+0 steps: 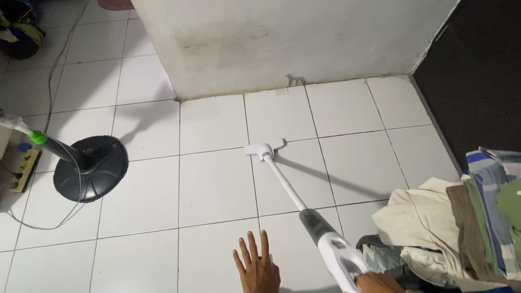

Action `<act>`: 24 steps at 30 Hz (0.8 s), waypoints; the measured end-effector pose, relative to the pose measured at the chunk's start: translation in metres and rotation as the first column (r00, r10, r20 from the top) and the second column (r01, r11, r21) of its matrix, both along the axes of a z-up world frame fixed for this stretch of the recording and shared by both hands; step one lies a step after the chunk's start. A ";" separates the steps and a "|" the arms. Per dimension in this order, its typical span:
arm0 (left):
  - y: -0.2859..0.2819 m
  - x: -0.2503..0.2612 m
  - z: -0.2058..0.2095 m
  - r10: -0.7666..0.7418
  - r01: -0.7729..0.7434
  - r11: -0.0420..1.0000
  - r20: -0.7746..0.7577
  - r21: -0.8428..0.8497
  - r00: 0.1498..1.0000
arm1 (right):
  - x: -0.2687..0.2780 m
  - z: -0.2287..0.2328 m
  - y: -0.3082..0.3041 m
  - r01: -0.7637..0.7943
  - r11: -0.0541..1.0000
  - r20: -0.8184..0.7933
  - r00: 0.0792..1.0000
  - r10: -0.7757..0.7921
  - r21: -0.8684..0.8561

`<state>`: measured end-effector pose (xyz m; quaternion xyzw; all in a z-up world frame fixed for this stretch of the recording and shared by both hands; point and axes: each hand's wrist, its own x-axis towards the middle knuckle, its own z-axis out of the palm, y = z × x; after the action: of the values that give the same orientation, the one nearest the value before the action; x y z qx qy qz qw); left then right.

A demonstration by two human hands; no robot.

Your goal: The person vacuums the tiled floor in a room, moving the vacuum head along the floor and around the base of a wall and furniture.

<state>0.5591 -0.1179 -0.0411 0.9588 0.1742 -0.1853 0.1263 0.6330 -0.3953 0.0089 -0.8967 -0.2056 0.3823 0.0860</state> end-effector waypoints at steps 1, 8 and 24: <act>0.003 0.002 -0.003 0.025 -0.025 1.000 0.023 -0.016 0.999 | 0.007 0.004 0.007 -0.001 1.000 -0.004 1.000 0.001 -0.002; 0.035 0.036 0.011 0.046 -0.046 0.999 -0.064 0.000 0.997 | 0.066 0.030 0.063 -0.048 0.998 0.004 0.999 0.049 -0.045; 0.160 0.168 0.052 0.075 -0.075 0.997 0.006 0.031 0.997 | 0.200 0.058 0.167 -0.225 0.972 0.016 0.974 0.226 -0.066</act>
<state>0.7271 0.0421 0.0107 0.9539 0.2125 -0.1754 0.1186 0.8330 -0.2282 0.0667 -0.8743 -0.2948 0.3854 0.0111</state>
